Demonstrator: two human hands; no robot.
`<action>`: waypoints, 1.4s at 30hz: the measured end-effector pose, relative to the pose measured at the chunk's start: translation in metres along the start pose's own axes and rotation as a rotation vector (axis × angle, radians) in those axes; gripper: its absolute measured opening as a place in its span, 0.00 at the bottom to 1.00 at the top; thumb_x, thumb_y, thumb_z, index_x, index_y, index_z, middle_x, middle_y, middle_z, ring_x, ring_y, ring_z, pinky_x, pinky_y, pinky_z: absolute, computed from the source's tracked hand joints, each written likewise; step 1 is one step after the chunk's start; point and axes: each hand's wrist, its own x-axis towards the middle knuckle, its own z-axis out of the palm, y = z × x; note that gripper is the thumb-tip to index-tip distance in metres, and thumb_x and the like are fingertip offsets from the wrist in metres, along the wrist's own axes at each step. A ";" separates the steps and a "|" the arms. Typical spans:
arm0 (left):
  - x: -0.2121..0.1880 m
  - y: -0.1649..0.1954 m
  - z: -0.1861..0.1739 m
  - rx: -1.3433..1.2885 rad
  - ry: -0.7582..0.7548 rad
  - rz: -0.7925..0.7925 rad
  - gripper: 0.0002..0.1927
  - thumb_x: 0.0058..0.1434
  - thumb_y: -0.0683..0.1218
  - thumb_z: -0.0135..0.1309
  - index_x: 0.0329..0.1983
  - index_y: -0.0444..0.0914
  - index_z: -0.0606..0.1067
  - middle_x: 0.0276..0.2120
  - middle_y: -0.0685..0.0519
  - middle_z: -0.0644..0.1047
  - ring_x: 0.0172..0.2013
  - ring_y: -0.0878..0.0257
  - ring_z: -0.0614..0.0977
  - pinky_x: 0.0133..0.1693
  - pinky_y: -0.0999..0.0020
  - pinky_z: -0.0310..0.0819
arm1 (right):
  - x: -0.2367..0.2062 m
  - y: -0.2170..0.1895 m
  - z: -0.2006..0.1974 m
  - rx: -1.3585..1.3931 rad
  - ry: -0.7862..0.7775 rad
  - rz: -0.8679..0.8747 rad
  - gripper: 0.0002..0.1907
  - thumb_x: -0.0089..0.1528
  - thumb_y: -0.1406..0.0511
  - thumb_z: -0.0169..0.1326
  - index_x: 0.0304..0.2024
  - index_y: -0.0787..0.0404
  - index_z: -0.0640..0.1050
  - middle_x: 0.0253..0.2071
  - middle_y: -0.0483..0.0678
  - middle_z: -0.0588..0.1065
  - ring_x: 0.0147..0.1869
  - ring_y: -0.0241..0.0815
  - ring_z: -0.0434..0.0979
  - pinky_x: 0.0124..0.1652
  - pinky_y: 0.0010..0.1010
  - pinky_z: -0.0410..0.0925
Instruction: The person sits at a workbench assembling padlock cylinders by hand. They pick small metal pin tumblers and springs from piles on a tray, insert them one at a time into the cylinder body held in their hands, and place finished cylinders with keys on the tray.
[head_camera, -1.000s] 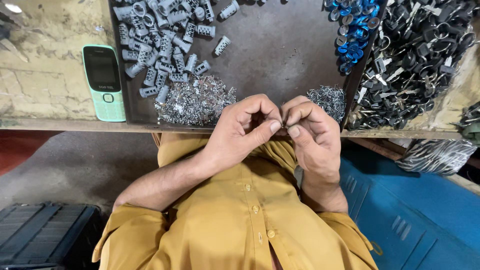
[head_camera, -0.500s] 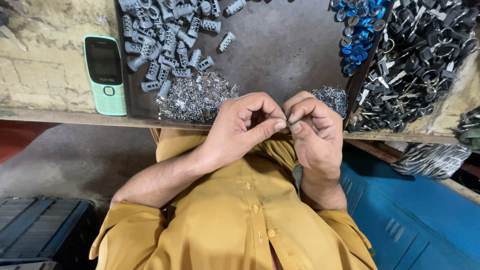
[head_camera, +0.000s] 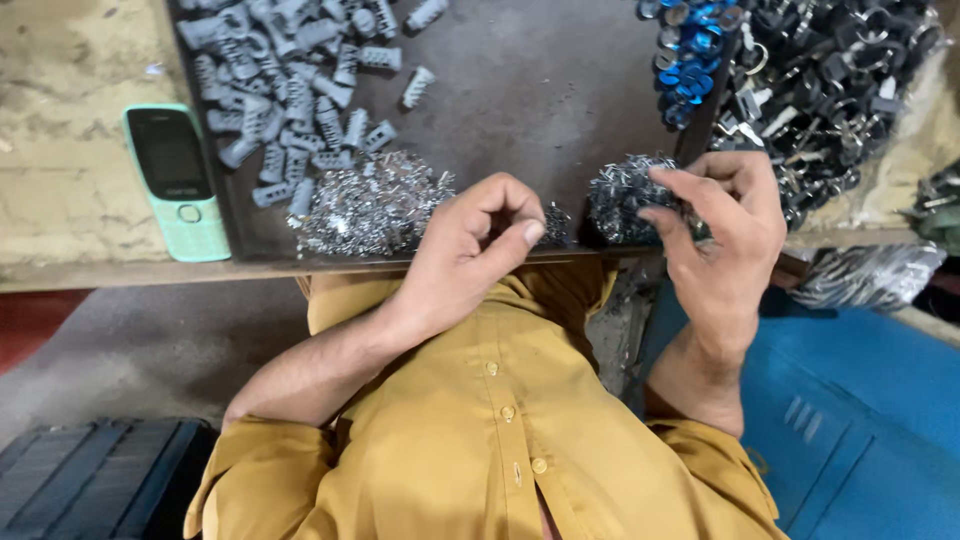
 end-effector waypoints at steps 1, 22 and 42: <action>0.000 -0.001 0.000 -0.001 -0.008 0.003 0.02 0.72 0.38 0.51 0.42 0.35 0.70 0.34 0.61 0.69 0.34 0.75 0.67 0.36 0.78 0.64 | 0.000 0.005 -0.004 -0.106 0.003 0.024 0.18 0.50 0.76 0.65 0.43 0.66 0.82 0.42 0.56 0.71 0.43 0.47 0.72 0.41 0.32 0.66; 0.001 0.007 0.009 0.305 -0.056 0.131 0.03 0.67 0.38 0.54 0.39 0.35 0.71 0.34 0.59 0.71 0.32 0.73 0.70 0.34 0.77 0.64 | -0.026 0.035 0.012 0.222 0.138 -0.026 0.02 0.72 0.74 0.50 0.42 0.66 0.72 0.40 0.52 0.73 0.39 0.42 0.72 0.42 0.29 0.67; -0.001 -0.006 0.023 -0.082 -0.099 -0.028 0.03 0.74 0.39 0.52 0.43 0.36 0.70 0.37 0.60 0.68 0.36 0.76 0.66 0.37 0.78 0.62 | -0.039 0.020 0.028 0.253 0.258 0.025 0.04 0.69 0.74 0.57 0.44 0.66 0.73 0.41 0.52 0.74 0.41 0.39 0.71 0.42 0.29 0.65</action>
